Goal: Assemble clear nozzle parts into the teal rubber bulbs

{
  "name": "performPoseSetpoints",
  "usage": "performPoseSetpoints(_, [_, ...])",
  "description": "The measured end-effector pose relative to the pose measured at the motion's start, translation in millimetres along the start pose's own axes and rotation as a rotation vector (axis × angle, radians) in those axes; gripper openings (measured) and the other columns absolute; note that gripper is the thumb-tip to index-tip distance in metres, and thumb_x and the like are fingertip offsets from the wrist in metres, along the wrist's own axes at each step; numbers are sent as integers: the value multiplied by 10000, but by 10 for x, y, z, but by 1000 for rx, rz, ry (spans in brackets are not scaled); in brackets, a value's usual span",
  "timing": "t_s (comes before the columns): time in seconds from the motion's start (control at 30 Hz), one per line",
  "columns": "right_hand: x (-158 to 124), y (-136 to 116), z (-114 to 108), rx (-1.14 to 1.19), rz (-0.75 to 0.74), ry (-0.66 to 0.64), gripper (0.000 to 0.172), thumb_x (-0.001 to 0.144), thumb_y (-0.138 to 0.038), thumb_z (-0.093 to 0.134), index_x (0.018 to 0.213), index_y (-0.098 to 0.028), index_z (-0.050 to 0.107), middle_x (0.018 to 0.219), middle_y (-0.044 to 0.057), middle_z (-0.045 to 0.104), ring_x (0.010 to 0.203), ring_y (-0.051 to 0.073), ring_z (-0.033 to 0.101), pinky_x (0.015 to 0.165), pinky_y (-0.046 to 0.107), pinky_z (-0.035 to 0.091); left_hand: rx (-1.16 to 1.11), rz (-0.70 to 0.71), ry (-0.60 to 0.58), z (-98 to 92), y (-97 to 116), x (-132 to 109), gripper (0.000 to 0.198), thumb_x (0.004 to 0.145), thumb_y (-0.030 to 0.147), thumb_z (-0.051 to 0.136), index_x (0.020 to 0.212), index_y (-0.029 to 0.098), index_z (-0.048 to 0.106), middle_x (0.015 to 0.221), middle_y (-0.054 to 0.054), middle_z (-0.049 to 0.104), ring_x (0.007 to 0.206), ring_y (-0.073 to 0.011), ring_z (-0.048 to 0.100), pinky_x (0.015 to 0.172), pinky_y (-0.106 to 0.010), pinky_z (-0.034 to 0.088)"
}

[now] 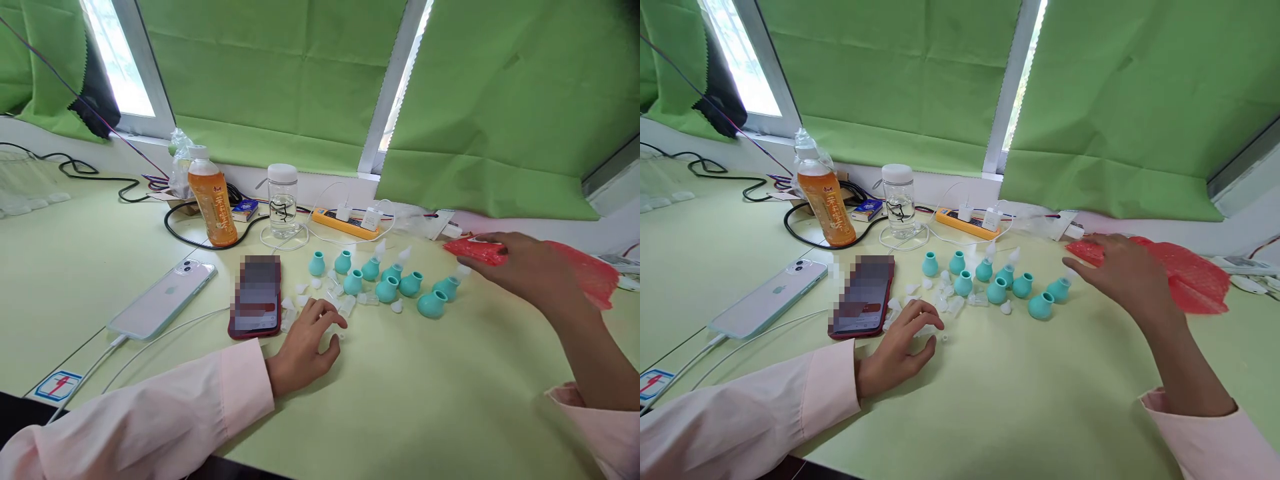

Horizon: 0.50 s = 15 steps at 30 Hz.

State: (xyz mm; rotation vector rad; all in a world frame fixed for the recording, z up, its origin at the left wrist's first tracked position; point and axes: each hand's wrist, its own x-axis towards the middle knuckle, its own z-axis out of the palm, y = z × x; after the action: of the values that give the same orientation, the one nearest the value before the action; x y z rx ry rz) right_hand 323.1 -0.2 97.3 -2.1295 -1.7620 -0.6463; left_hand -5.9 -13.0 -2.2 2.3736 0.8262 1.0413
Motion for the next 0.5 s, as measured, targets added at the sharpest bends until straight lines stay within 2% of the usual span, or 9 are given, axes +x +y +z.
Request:
performPoseSetpoints(0.07, [-75, -231, -102, 97, -161, 207, 342, 710, -412, 507, 933, -160, 567, 942, 121, 600, 843, 244, 543, 649, 321, 424, 14, 15, -23, 11, -13, -3, 218, 686, 38, 428, 850, 164, 498, 892, -59, 474, 860, -177, 429, 725, -308, 410])
performPoseSetpoints(0.1, [-128, -354, -133, 155, -266, 236, 293, 729, -368, 499, 905, -145, 568, 902, 121, 610, 828, 223, 549, 690, 308, 423, 15, 24, -38, 13, -20, -5, 214, 691, 36, 425, 843, 162, 506, 892, -60, 480, 865, -174, 431, 729, -302, 413])
performPoseSetpoints(0.13, [-187, -471, -151, 209, -361, 197, 258, 740, -345, 494, 879, -142, 570, 856, 110, 620, 778, 202, 561, 690, 295, 425, 16, 36, -54, 14, -28, -7, 211, 698, 37, 423, 843, 161, 514, 896, -61, 489, 872, -173, 431, 735, -298, 416])
performPoseSetpoints(0.2, [-308, -670, -149, 269, -512, -73, 228, 755, -337, 481, 875, -165, 569, 815, 73, 628, 685, 174, 570, 621, 277, 435, 26, 73, -89, 13, -42, -11, 222, 718, 44, 421, 876, 162, 523, 930, -62, 515, 908, -178, 422, 765, -304, 414])
performPoseSetpoints(0.27, [-405, -803, -95, 215, -561, -331, 227, 763, -326, 461, 911, -186, 561, 799, 57, 627, 661, 182, 571, 568, 284, 425, 75, 119, -127, 13, -54, -13, 260, 740, 63, 423, 958, 171, 515, 1008, -58, 535, 983, -203, 386, 811, -343, 395])
performPoseSetpoints(0.3, [-439, -843, -50, 171, -559, -407, 230, 764, -319, 453, 921, -188, 558, 786, 59, 624, 670, 195, 572, 559, 291, 417, 114, 137, -147, 13, -58, -14, 282, 751, 75, 428, 1003, 177, 503, 1051, -52, 537, 1021, -221, 360, 830, -373, 379])
performPoseSetpoints(0.4, [-481, -883, 117, 66, -527, -507, 221, 757, -309, 441, 885, -174, 560, 728, 67, 608, 684, 223, 569, 547, 302, 392, 238, 142, -212, 16, -57, -12, 269, 786, 131, 436, 1037, 200, 501, 1126, -24, 531, 1078, -264, 308, 850, -449, 329])
performPoseSetpoints(0.5, [-473, -861, 258, 64, -516, -574, 173, 759, -281, 426, 809, -176, 554, 678, 52, 588, 658, 206, 559, 520, 279, 368, 300, 116, -272, 14, -46, -4, 198, 820, 166, 408, 945, 209, 554, 1131, 7, 537, 1077, -269, 311, 842, -449, 310])
